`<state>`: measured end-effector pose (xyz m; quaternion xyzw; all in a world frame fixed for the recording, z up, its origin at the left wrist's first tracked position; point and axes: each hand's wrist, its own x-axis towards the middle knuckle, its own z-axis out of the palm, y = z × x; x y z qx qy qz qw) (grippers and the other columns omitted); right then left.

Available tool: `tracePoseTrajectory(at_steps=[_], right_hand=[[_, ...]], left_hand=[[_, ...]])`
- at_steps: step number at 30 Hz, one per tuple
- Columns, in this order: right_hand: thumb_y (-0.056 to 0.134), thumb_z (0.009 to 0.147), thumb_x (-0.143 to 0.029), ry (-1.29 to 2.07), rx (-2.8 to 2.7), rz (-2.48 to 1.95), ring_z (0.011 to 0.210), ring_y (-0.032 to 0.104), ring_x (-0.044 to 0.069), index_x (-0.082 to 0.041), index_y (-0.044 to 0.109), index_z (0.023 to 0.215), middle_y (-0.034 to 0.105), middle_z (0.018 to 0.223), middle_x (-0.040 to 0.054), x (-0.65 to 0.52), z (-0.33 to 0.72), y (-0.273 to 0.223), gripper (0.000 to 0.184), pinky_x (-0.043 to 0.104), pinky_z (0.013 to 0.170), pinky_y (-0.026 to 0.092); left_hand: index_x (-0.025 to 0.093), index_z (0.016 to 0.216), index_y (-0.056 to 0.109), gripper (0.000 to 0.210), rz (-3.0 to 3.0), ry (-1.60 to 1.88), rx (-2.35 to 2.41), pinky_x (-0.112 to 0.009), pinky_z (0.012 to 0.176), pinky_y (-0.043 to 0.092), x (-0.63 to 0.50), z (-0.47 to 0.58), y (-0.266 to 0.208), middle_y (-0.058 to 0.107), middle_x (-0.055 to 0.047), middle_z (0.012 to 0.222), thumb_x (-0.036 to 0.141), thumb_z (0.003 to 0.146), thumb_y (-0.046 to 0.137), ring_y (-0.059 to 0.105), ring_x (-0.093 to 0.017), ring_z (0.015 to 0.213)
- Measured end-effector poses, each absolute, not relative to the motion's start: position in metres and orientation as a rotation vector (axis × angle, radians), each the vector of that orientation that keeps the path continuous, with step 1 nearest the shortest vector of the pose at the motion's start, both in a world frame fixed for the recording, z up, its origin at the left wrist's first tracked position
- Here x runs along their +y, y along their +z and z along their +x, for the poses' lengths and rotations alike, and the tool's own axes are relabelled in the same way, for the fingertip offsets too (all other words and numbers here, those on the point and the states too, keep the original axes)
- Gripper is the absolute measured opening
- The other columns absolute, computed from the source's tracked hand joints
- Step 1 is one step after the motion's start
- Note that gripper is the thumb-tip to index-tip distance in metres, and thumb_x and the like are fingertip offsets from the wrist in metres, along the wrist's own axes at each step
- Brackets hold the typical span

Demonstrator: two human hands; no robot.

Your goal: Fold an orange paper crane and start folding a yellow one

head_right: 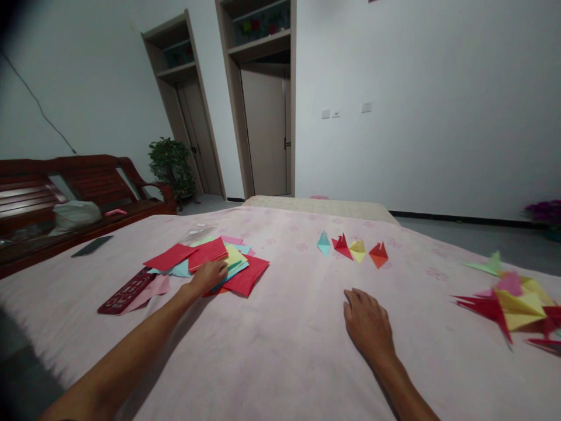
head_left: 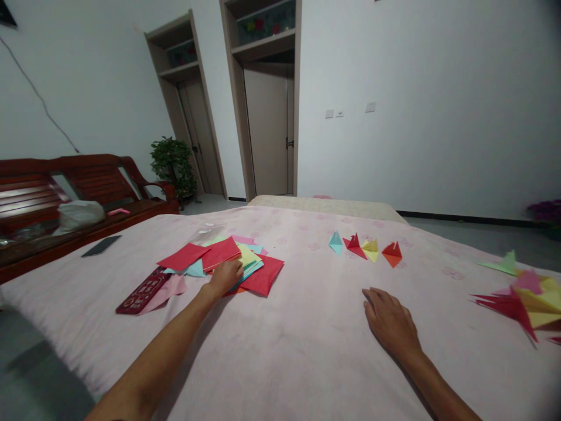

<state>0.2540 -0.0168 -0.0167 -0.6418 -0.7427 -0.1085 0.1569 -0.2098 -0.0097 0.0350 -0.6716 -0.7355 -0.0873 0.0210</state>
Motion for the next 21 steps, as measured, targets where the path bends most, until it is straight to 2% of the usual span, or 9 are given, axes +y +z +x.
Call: tracePoseTrajectory(at_steps=[11,21], right_hand=[[0.037,0.096,-0.028,-0.302,-2.115,-1.82,0.121,0.052,0.026,-0.021,0.059,0.125,0.057,0.133,0.0104,-0.017,0.254,-0.017,0.038,0.042,0.096,0.04],[0.036,0.096,-0.029,-0.319,-2.116,-1.799,0.119,0.052,0.027,-0.021,0.058,0.126,0.057,0.133,0.0109,-0.017,0.255,-0.019,0.038,0.043,0.094,0.041]], left_hand=[[0.018,0.08,0.067,0.026,-2.06,-0.288,-2.336,-0.027,0.067,0.039,-0.006,-0.208,0.038,0.072,-0.008,0.086,0.027,0.09,0.045,0.064,-0.021,0.078],[0.017,0.087,0.068,0.025,-1.968,-0.282,-2.426,-0.027,0.07,0.04,0.001,-0.204,0.037,0.073,-0.01,0.096,0.026,0.091,0.045,0.065,-0.022,0.087]])
